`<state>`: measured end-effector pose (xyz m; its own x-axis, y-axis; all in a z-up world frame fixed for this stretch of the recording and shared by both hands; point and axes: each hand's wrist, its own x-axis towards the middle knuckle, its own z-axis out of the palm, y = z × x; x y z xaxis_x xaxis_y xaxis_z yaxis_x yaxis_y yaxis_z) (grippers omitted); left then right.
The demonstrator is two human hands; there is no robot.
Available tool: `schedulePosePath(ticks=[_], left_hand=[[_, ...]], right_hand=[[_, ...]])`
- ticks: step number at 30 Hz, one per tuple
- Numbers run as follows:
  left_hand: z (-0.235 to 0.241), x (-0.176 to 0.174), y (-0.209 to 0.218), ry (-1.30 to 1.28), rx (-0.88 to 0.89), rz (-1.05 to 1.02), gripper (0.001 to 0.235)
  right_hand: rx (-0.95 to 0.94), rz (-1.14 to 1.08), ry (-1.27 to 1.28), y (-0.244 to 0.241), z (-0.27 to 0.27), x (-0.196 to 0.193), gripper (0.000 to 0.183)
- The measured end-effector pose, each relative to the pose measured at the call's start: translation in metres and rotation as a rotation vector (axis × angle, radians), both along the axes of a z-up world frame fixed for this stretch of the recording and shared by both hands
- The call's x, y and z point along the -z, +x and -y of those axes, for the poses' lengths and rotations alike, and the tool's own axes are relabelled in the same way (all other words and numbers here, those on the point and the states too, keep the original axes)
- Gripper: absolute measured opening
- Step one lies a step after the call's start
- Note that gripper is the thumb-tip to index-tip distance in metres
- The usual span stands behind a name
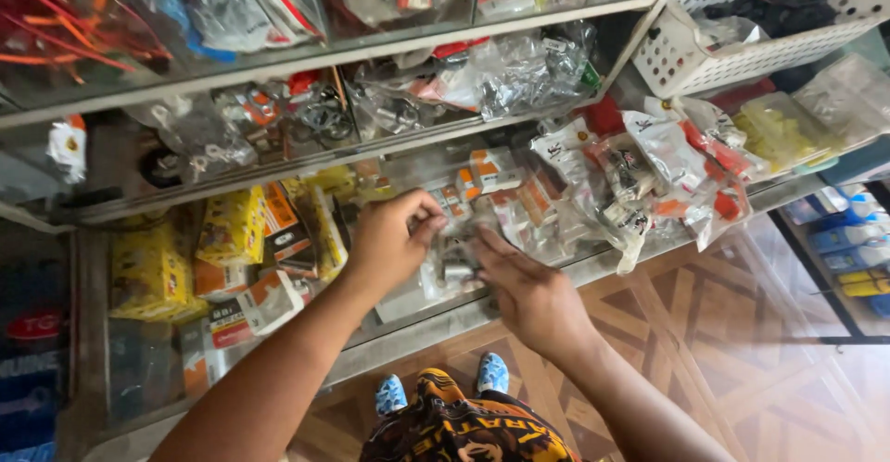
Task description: The person wipes the glass surface of a display counter with a dark cloth. They move various packaged items, including small boxes and plastic bags containing hardware, aside to clean underneath them and then place them back on the counter.
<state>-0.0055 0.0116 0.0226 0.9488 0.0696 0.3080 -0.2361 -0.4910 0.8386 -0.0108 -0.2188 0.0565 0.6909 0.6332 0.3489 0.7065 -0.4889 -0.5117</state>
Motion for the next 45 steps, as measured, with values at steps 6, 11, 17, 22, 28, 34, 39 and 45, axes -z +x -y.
schedulePosePath(ticks=[6,11,17,22,28,34,39,45], left_hand=[[-0.001,-0.001,-0.002,-0.013,-0.018,0.081,0.010],[0.000,-0.026,-0.007,0.057,-0.084,0.246,0.015],[-0.002,-0.029,-0.009,0.236,0.133,0.361,0.033],[-0.005,-0.025,-0.008,0.328,0.261,0.201,0.054],[-0.010,-0.022,-0.007,0.373,0.298,0.031,0.071],[-0.011,-0.020,-0.005,0.379,0.328,0.052,0.077],[-0.015,-0.007,-0.004,0.368,0.306,0.051,0.071],[-0.008,-0.016,-0.003,0.407,0.300,0.122,0.072]], right_hand=[[0.027,0.198,-0.070,-0.003,0.043,0.015,0.035],[0.378,-0.311,0.239,0.005,0.044,-0.013,0.024],[0.313,0.136,0.479,0.019,0.016,-0.019,0.017],[0.078,-0.152,0.240,0.007,-0.010,-0.007,0.016],[0.037,0.103,0.073,0.007,0.018,0.000,0.015],[0.162,-0.067,0.019,0.021,0.007,-0.017,0.021],[-0.086,0.221,0.135,-0.003,-0.024,-0.018,0.032],[0.028,0.176,-0.229,-0.010,0.027,0.005,0.047]])
